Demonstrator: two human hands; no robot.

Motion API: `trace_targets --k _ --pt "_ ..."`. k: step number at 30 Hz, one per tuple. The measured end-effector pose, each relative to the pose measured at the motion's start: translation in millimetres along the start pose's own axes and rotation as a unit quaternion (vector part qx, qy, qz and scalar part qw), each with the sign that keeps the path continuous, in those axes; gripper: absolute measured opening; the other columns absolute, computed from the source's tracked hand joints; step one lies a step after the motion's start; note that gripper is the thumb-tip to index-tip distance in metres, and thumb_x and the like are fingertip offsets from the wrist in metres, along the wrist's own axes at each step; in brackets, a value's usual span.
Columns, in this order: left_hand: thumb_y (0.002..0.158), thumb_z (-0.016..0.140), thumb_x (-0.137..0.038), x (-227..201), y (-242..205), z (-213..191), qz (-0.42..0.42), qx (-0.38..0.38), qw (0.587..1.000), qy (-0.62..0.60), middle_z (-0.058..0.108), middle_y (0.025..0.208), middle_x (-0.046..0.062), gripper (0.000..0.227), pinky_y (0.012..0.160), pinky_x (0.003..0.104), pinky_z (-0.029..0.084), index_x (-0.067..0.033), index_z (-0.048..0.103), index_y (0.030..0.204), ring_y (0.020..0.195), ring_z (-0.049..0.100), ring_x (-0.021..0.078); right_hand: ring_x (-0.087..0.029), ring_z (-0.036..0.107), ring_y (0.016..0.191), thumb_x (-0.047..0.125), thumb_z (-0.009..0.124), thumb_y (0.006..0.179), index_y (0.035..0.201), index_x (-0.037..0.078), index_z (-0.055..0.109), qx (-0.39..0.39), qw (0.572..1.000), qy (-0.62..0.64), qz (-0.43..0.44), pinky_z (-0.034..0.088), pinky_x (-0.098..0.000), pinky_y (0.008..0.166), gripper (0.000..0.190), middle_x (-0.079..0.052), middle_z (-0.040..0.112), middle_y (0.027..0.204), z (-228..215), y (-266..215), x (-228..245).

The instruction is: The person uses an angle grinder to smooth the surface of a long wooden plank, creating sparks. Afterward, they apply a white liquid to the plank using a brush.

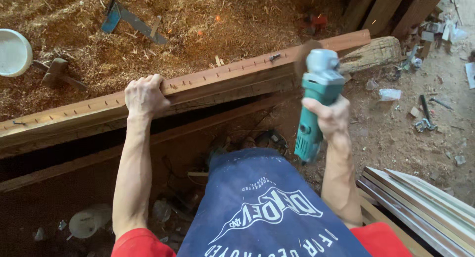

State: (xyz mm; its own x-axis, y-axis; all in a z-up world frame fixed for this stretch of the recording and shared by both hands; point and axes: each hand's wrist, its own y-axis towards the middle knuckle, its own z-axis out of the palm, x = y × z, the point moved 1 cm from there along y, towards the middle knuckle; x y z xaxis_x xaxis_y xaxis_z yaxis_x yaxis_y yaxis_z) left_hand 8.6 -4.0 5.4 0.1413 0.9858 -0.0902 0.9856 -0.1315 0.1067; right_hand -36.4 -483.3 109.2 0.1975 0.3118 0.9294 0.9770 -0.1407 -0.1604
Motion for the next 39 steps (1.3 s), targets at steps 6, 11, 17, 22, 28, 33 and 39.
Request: trace_targets --k 6,11,17,22,28,33,39 --pt "0.078 0.081 -0.056 -24 16 -9 0.009 0.098 0.995 0.006 0.074 0.095 0.004 0.054 0.08 0.038 0.056 -0.0146 0.068 0.11 0.084 0.071 0.0188 -0.022 0.069 0.068 0.026 0.074 0.077 0.113 0.001 0.063 -0.06 0.97 0.232 0.052 0.061 -0.036 0.063 0.046 -0.011 0.066 0.086 -18 -24 -36" --pt "0.078 0.076 -0.072 -90 51 -6 0.059 0.1 0.988 -0.098 0.072 0.112 0.009 0.074 0.085 0.04 0.057 -0.0146 0.065 0.124 0.098 0.069 0.0225 -0.023 0.07 0.068 0.026 0.074 0.08 0.106 -0.007 0.063 -0.091 0.961 0.242 0.101 0.061 -0.0362 0.063 0.043 -0.013 0.068 0.085 -21 -35 -71" --pt "0.094 0.07 -0.058 -171 106 12 0.129 0.075 0.972 -0.182 0.072 0.114 0.008 0.055 0.073 0.035 0.06 -0.0175 0.066 0.13 0.089 0.071 0.0195 -0.023 0.069 0.066 0.022 0.075 0.081 0.109 -0.004 0.062 -0.097 0.952 0.27 0.107 0.06 -0.0368 0.06 0.04 -0.012 0.067 0.086 -18 -45 -96" --pt "0.097 0.071 -0.038 -215 133 22 0.199 0.047 0.946 -0.252 0.072 0.111 0.011 0.036 0.06 0.035 0.059 -0.014 0.071 0.124 0.076 0.071 0.0207 -0.024 0.07 0.067 0.022 0.074 0.08 0.108 -0.005 0.063 -0.113 0.947 0.269 0.138 0.061 -0.0373 0.06 0.04 -0.014 0.068 0.085 -24 -50 -108" --pt "0.093 0.076 -0.024 -210 128 30 0.189 -0.028 0.911 -0.364 0.077 0.098 0.007 0.014 0.073 0.035 0.062 -0.0139 0.082 0.101 0.082 0.075 0.0208 -0.026 0.07 0.066 0.023 0.072 0.082 0.106 -0.006 0.062 -0.131 0.931 0.291 0.175 0.06 -0.0386 0.058 0.039 -0.016 0.069 0.085 -36 -54 -126" --pt "0.099 0.064 -0.002 -209 134 38 0.071 -0.089 0.884 -0.453 0.069 0.124 0.012 0.027 0.072 0.032 0.064 -0.0114 0.066 0.124 0.089 0.078 0.0211 -0.027 0.071 0.067 0.022 0.072 0.081 0.107 -0.006 0.062 -0.144 0.929 0.292 0.176 0.061 -0.0391 0.059 0.039 -0.016 0.069 0.085 -39 -50 -124" --pt "0.079 0.058 0.013 -203 129 31 0.048 -0.328 0.885 -0.329 0.046 0.139 0.03 0.062 0.08 0.033 0.065 0.0013 0.048 0.14 0.113 0.064 0.0398 -0.023 0.069 0.067 0.022 0.074 0.077 0.116 0.001 0.063 -0.116 0.959 0.232 0.11 0.061 -0.0373 0.061 0.046 -0.01 0.067 0.087 -30 -46 -85"
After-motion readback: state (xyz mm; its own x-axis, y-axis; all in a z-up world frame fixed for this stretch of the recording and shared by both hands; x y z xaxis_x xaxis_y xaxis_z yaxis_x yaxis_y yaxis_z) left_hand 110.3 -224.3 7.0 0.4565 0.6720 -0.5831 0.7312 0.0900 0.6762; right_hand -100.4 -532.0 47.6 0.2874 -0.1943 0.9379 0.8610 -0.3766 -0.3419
